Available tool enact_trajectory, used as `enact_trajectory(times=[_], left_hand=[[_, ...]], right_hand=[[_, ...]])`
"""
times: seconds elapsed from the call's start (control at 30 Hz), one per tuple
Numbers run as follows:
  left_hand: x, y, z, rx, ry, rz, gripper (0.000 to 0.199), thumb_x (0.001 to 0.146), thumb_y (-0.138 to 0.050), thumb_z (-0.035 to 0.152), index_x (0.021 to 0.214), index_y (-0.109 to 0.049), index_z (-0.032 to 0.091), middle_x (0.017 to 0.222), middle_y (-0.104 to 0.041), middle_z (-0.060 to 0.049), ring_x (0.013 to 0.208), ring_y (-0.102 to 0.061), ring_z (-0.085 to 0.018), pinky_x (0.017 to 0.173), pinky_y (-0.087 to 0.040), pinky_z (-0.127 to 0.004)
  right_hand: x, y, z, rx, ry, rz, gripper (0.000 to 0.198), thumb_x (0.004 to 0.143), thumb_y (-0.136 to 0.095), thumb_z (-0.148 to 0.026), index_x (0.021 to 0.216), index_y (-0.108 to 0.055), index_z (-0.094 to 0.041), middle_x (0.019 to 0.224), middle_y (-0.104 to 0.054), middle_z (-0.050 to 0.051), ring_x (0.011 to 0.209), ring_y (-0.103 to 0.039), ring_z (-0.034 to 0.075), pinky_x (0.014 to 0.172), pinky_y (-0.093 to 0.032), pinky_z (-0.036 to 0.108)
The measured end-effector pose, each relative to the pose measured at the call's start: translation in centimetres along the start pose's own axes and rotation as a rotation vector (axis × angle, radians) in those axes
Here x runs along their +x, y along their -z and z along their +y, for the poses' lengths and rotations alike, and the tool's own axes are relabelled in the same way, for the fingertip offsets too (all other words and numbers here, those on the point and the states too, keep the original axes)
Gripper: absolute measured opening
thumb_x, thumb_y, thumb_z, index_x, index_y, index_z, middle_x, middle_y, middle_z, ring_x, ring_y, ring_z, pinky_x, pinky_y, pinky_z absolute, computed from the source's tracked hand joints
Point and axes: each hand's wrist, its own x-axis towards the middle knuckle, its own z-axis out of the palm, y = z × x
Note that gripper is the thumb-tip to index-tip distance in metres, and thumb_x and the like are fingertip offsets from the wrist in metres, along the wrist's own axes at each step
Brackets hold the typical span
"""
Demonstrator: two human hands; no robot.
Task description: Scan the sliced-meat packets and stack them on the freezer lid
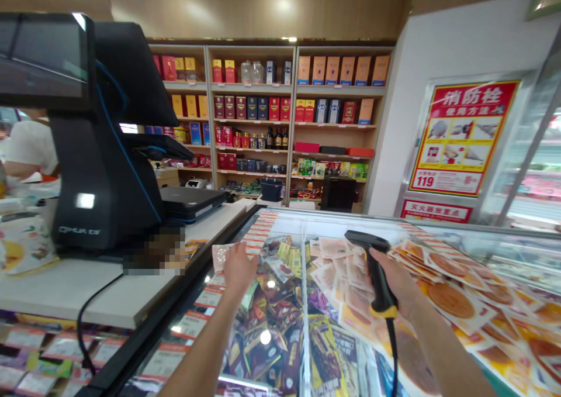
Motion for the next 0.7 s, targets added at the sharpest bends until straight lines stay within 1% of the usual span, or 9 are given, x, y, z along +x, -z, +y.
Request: enact_trajectory(times=[0.07, 0.17, 0.27, 0.33, 0.43, 0.53, 0.57, 0.63, 0.7], left_hand=[[-1.3, -1.4, 2.7, -0.040, -0.131, -0.112, 0.039, 0.068, -0.049, 0.027, 0.106, -0.050, 0.016, 0.110, -0.052, -0.009, 0.104, -0.044, -0.021, 0.086, -0.033, -0.028], [-3.4, -3.6, 6.7, -0.095, -0.242, -0.272, 0.042, 0.064, -0.055, 0.036, 0.101, -0.054, 0.017, 0.099, -0.059, -0.008, 0.096, -0.051, -0.021, 0.078, -0.038, -0.026], [-5.0, -5.3, 9.7, -0.128, -0.279, -0.363, 0.043, 0.060, -0.057, 0.041, 0.096, -0.056, 0.017, 0.096, -0.061, -0.009, 0.093, -0.053, -0.024, 0.077, -0.039, -0.030], [-5.7, -6.2, 10.9, -0.134, -0.276, -0.389, 0.043, 0.057, -0.060, 0.041, 0.092, -0.057, 0.016, 0.095, -0.062, -0.010, 0.094, -0.053, -0.026, 0.079, -0.037, -0.033], [-5.8, -7.1, 11.8, -0.146, -0.233, -0.413, 0.041, 0.053, -0.065, 0.034, 0.088, -0.059, 0.015, 0.095, -0.062, -0.012, 0.095, -0.053, -0.028, 0.080, -0.037, -0.036], [-5.1, -7.5, 11.6, -0.196, -0.175, -0.459, 0.030, 0.052, -0.067, 0.026, 0.079, -0.061, 0.015, 0.087, -0.064, -0.010, 0.089, -0.056, -0.024, 0.076, -0.039, -0.031], [-4.7, -7.6, 11.4, -0.220, -0.152, -0.470, 0.025, 0.054, -0.066, 0.024, 0.077, -0.061, 0.015, 0.085, -0.064, -0.009, 0.088, -0.057, -0.023, 0.075, -0.040, -0.030], [-3.9, -7.6, 10.6, -0.271, -0.097, -0.476, 0.018, 0.063, -0.063, 0.026, 0.077, -0.060, 0.015, 0.085, -0.063, -0.007, 0.086, -0.057, -0.019, 0.075, -0.041, -0.030], [-3.0, -7.4, 9.3, -0.330, -0.026, -0.463, 0.018, 0.072, -0.054, 0.029, 0.082, -0.058, 0.014, 0.088, -0.061, -0.005, 0.083, -0.056, -0.016, 0.074, -0.043, -0.032]], right_hand=[[0.2, 0.3, 0.0, 0.022, 0.005, -0.002, 0.026, 0.068, -0.053, -0.041, 0.062, -0.050, -0.015, 0.045, -0.054, -0.002, 0.036, -0.048, 0.008, 0.033, -0.037, 0.018], [0.4, 0.6, 0.1, 0.071, -0.006, 0.006, 0.024, 0.068, -0.054, -0.039, 0.063, -0.050, -0.016, 0.045, -0.052, -0.003, 0.035, -0.048, 0.008, 0.033, -0.037, 0.018], [0.7, 0.7, 0.3, 0.110, -0.012, -0.001, 0.024, 0.068, -0.054, -0.040, 0.064, -0.050, -0.016, 0.046, -0.053, -0.003, 0.036, -0.048, 0.007, 0.035, -0.039, 0.018], [0.8, 0.8, 0.4, 0.121, -0.006, -0.012, 0.025, 0.068, -0.054, -0.040, 0.065, -0.051, -0.016, 0.048, -0.055, -0.003, 0.037, -0.049, 0.008, 0.035, -0.040, 0.018], [0.8, 0.7, 0.4, 0.116, -0.007, -0.008, 0.026, 0.067, -0.055, -0.041, 0.064, -0.051, -0.016, 0.048, -0.056, -0.002, 0.037, -0.050, 0.008, 0.034, -0.039, 0.018], [0.6, 0.4, 0.2, 0.110, -0.016, -0.015, 0.026, 0.067, -0.055, -0.042, 0.066, -0.051, -0.016, 0.048, -0.056, -0.002, 0.037, -0.050, 0.008, 0.033, -0.038, 0.018], [0.5, 0.2, 0.1, 0.107, -0.026, -0.023, 0.027, 0.067, -0.054, -0.043, 0.066, -0.051, -0.016, 0.048, -0.055, -0.002, 0.037, -0.049, 0.008, 0.033, -0.038, 0.018], [0.2, -0.1, 0.0, 0.104, -0.056, -0.040, 0.028, 0.067, -0.054, -0.043, 0.066, -0.051, -0.016, 0.046, -0.054, -0.002, 0.036, -0.049, 0.008, 0.032, -0.037, 0.018], [-0.1, -0.5, -0.1, 0.107, -0.090, -0.053, 0.028, 0.068, -0.053, -0.043, 0.063, -0.050, -0.015, 0.044, -0.053, -0.002, 0.035, -0.048, 0.008, 0.033, -0.038, 0.017]])
